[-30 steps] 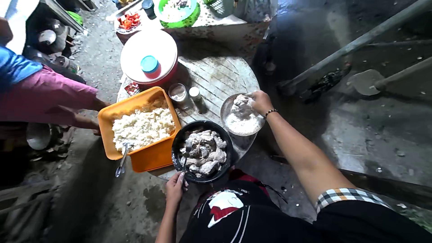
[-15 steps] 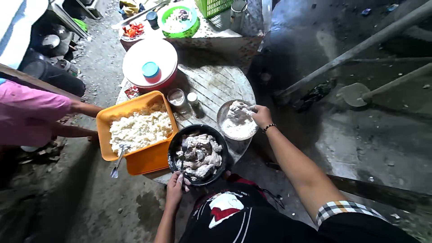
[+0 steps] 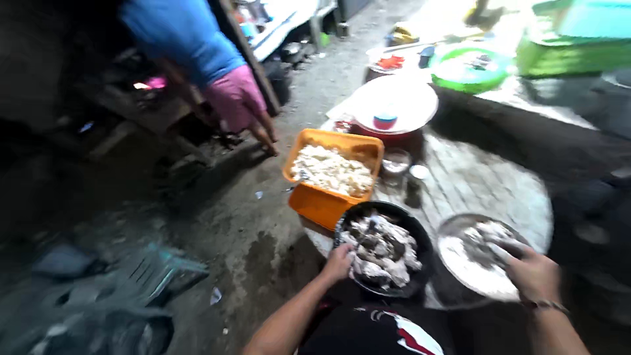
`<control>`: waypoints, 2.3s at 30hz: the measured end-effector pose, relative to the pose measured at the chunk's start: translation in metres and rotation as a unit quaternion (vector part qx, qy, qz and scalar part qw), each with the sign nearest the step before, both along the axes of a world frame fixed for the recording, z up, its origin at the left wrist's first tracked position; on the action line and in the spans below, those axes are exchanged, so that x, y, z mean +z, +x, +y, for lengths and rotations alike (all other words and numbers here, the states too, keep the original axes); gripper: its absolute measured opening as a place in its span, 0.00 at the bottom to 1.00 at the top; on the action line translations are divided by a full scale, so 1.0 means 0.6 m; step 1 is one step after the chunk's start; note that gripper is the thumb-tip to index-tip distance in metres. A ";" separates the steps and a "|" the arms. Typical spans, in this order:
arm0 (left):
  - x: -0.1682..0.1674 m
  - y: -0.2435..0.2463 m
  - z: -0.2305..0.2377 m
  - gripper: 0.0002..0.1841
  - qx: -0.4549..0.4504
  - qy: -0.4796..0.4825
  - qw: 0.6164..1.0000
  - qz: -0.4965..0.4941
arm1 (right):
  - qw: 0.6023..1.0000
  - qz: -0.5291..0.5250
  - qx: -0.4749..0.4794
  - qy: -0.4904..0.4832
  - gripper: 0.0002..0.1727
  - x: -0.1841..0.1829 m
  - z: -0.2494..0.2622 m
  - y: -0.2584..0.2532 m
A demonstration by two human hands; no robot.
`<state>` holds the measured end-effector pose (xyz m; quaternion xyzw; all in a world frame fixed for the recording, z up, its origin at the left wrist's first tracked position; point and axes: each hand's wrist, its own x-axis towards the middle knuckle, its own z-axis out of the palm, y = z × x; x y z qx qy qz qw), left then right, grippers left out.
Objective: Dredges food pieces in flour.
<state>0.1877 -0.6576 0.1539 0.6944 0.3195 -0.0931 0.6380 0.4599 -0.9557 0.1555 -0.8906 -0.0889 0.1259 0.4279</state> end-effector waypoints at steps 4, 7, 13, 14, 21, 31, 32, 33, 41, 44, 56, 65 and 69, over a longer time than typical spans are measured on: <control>0.006 0.002 -0.012 0.18 0.008 -0.010 1.000 0.000 | 1.000 0.011 -0.022 -0.010 0.18 -0.003 -0.003 -0.001; 0.005 0.003 -0.020 0.18 0.021 -0.021 0.999 -0.013 | 0.999 0.031 -0.036 0.014 0.19 -0.018 0.000 0.001; 0.010 0.009 -0.034 0.17 0.018 0.000 1.000 -0.014 | 0.995 0.067 0.025 0.068 0.22 -0.031 0.033 -0.017; 0.009 0.010 -0.037 0.17 0.018 0.011 1.000 -0.019 | 0.996 0.066 0.033 0.059 0.22 -0.025 0.042 -0.027; -0.002 0.019 -0.044 0.16 -0.006 0.061 0.995 -0.085 | 0.990 0.113 0.005 0.085 0.14 -0.028 0.062 -0.047; -0.008 0.031 -0.032 0.14 -0.037 -0.002 0.996 -0.085 | 0.987 0.099 -0.099 0.082 0.15 0.001 -0.023 -0.010; -0.004 0.034 -0.035 0.14 -0.034 -0.004 0.996 -0.085 | 0.987 0.089 -0.108 0.072 0.14 0.002 -0.029 -0.006; 0.000 0.035 -0.038 0.14 -0.030 -0.005 0.996 -0.084 | 0.988 0.079 -0.116 0.066 0.14 0.000 -0.034 -0.003; 0.004 0.030 -0.045 0.14 -0.022 -0.012 0.997 -0.067 | 0.977 0.145 -0.003 -0.156 0.21 -0.020 -0.058 0.015; -0.001 0.026 -0.044 0.14 -0.022 -0.006 0.997 -0.077 | 0.975 0.154 -0.034 -0.156 0.20 -0.029 -0.064 0.020; -0.001 0.018 -0.044 0.14 -0.001 -0.030 0.997 -0.066 | 0.978 0.144 -0.117 -0.098 0.20 -0.063 -0.079 0.024; -0.002 0.021 -0.045 0.13 -0.007 -0.010 0.998 -0.062 | 0.984 0.119 -0.117 -0.064 0.21 -0.052 -0.063 0.018; -0.010 0.017 -0.044 0.14 -0.015 0.000 0.998 -0.068 | 0.986 0.104 -0.116 -0.059 0.16 -0.058 -0.061 0.015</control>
